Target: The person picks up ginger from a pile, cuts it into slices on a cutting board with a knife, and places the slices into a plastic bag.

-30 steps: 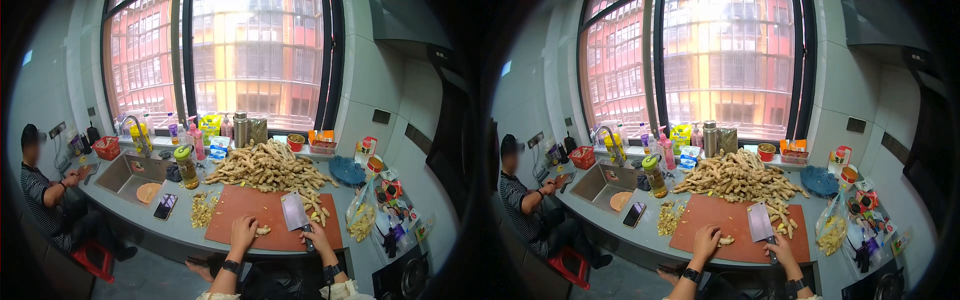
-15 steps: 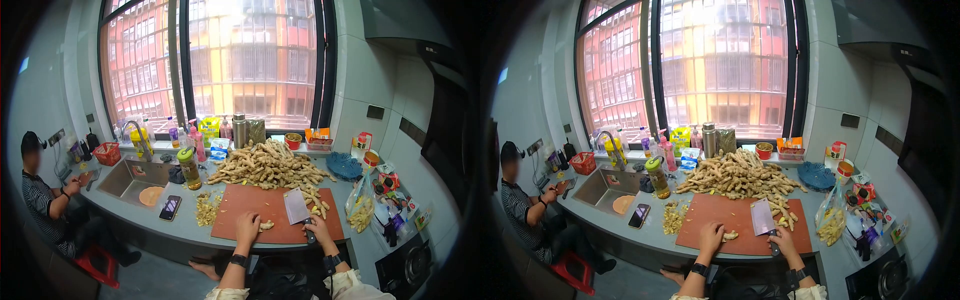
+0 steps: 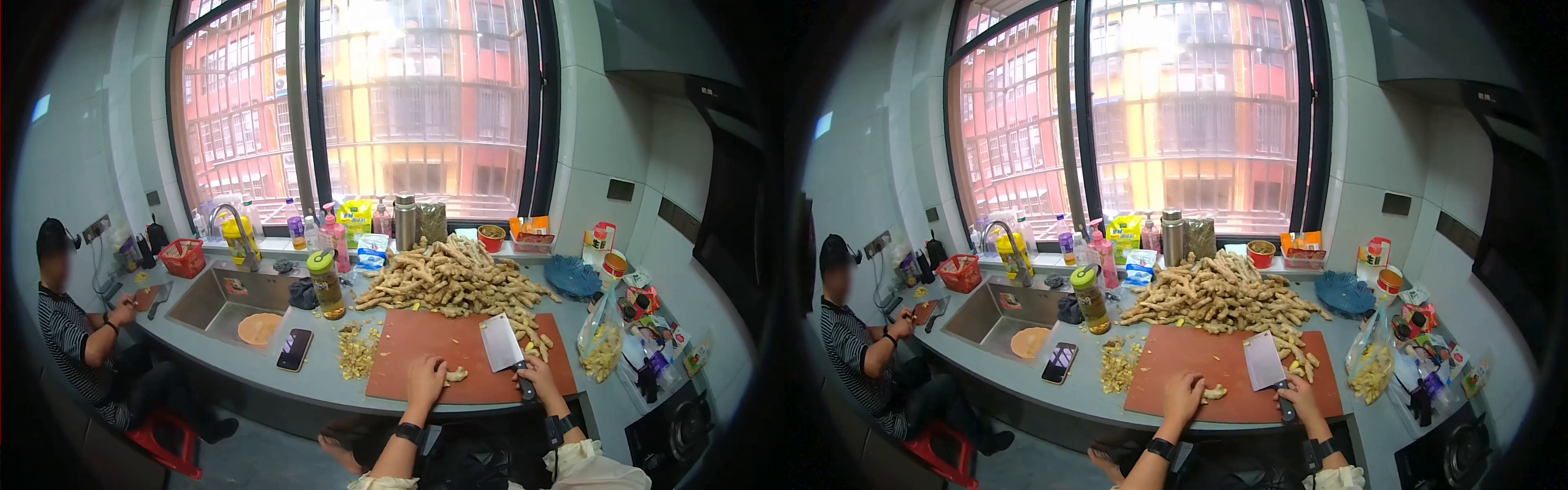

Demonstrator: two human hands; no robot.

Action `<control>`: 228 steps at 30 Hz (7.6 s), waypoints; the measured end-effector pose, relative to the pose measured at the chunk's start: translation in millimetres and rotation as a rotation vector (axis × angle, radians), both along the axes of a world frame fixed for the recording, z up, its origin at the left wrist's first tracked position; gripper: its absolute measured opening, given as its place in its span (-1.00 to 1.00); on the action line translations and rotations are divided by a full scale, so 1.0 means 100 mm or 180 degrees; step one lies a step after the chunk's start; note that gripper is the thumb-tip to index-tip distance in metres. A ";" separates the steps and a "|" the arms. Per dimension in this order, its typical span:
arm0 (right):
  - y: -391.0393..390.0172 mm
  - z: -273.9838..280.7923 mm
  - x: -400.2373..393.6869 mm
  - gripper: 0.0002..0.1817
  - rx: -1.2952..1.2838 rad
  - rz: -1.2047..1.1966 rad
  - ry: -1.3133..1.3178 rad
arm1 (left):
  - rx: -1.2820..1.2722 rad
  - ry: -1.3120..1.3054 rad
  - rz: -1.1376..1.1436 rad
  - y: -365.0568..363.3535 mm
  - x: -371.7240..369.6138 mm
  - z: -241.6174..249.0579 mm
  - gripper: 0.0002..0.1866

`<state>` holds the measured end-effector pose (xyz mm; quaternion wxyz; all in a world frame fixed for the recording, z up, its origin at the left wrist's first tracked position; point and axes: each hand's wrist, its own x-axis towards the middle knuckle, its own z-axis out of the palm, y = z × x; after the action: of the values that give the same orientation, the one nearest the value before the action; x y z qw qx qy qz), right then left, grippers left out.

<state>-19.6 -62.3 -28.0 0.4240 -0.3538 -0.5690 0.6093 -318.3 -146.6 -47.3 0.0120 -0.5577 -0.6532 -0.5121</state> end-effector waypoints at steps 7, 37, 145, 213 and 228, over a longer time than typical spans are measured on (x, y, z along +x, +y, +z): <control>0.01 0.02 0.01 -0.59 -0.0126 -0.0020 -0.0071 | -0.0102 -0.0137 -0.0332 -0.01 -0.04 -0.01 -0.75; 0.00 -0.02 0.01 -0.54 -0.0143 -0.0100 -0.0004 | -0.0077 0.0084 -0.0440 -0.06 -0.06 0.01 -0.70; -0.09 0.27 0.06 -0.26 -0.0796 0.0326 -0.0225 | -0.0821 0.0715 0.0188 -0.16 -0.06 0.19 -0.61; -0.37 0.08 0.43 -0.18 -0.0575 0.0771 0.1031 | -0.0193 -0.1691 -0.0846 1.16 0.57 1.01 -0.92; -0.25 -0.88 -0.01 -0.55 0.0002 0.0516 0.1587 | -0.1331 -0.2021 -0.3166 1.73 3.21 1.30 -0.71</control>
<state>-20.3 -87.7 -116.2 0.5010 -0.1459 -0.4736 0.7095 2.4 26.2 82.9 -0.5319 -0.6062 -0.3734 -0.4584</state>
